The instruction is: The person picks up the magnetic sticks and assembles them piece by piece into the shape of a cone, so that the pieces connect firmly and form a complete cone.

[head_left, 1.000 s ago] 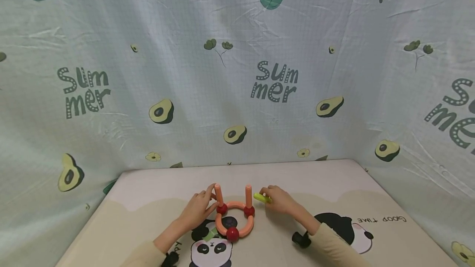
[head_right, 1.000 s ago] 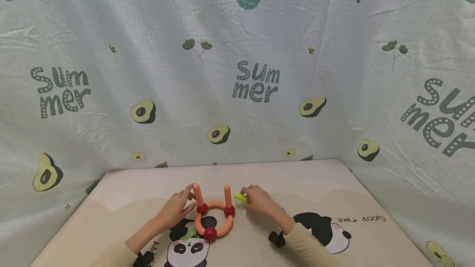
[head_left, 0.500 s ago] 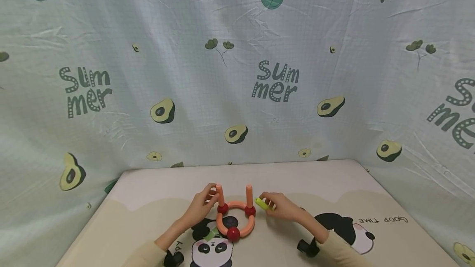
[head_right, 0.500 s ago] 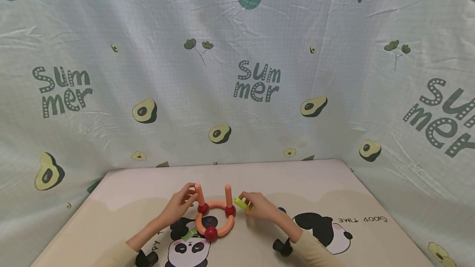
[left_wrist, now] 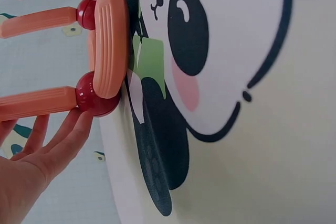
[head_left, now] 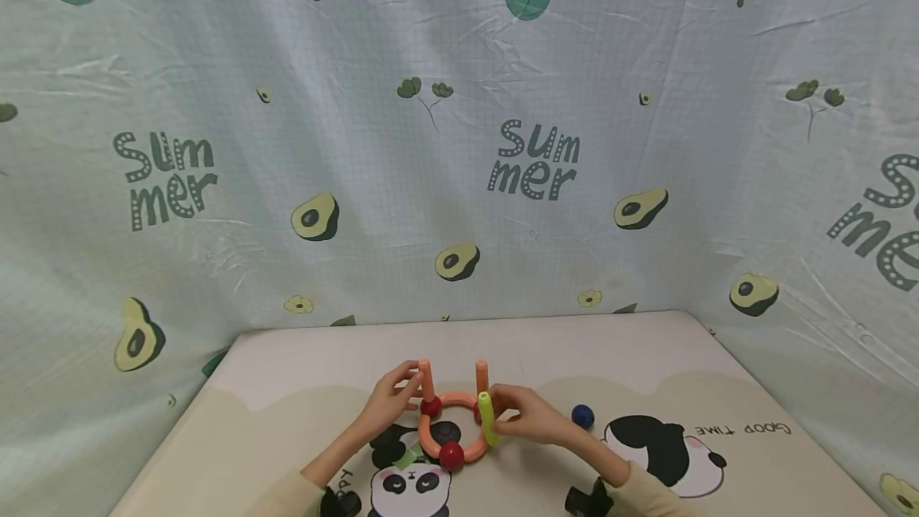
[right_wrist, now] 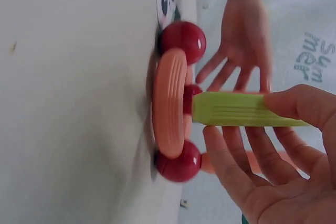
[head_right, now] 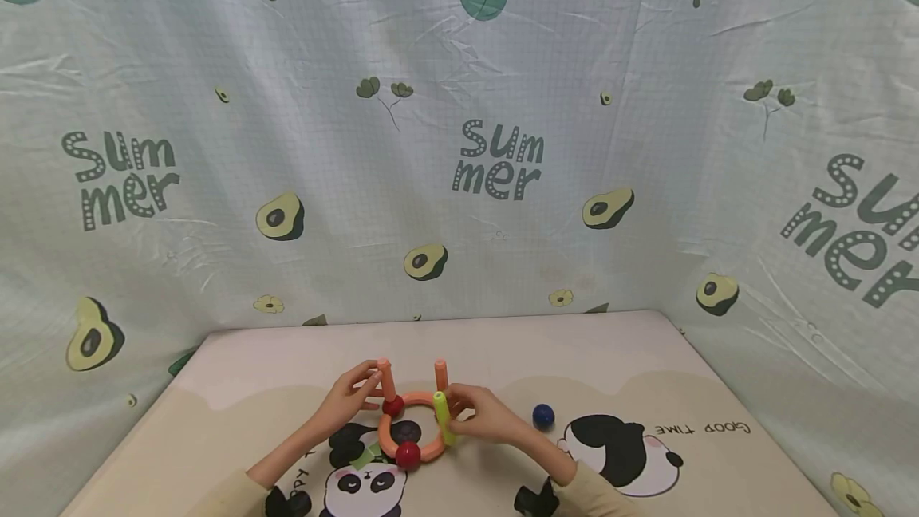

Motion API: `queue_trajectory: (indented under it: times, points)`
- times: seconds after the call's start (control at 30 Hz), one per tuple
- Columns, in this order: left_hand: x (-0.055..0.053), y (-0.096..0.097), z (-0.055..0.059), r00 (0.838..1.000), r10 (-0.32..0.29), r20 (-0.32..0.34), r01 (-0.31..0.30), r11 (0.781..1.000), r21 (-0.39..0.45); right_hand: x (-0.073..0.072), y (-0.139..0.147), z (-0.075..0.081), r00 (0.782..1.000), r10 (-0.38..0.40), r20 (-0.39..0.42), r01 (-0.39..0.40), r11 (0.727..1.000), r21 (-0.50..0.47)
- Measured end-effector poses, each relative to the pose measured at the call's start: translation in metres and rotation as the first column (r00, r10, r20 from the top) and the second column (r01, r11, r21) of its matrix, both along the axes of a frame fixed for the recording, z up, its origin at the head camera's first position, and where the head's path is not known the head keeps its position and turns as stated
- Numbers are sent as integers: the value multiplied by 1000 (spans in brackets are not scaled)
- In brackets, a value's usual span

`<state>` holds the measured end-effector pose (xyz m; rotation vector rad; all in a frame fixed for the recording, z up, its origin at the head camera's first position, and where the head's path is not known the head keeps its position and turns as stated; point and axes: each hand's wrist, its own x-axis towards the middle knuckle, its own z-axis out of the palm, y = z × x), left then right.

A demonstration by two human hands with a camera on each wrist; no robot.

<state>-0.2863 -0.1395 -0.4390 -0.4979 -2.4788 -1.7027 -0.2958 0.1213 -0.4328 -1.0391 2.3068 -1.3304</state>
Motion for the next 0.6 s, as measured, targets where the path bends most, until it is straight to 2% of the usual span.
queue_trajectory:
  times: [0.33,0.6]
  points:
    - [-2,2,3,998,45,50,-44,999,-20,9,-22,1,999,23,44,-20,997,-74]
    - [-5,3,2,997,61,56,-58,997,-60,12,-37,2,997,68,21,-66,992,-103]
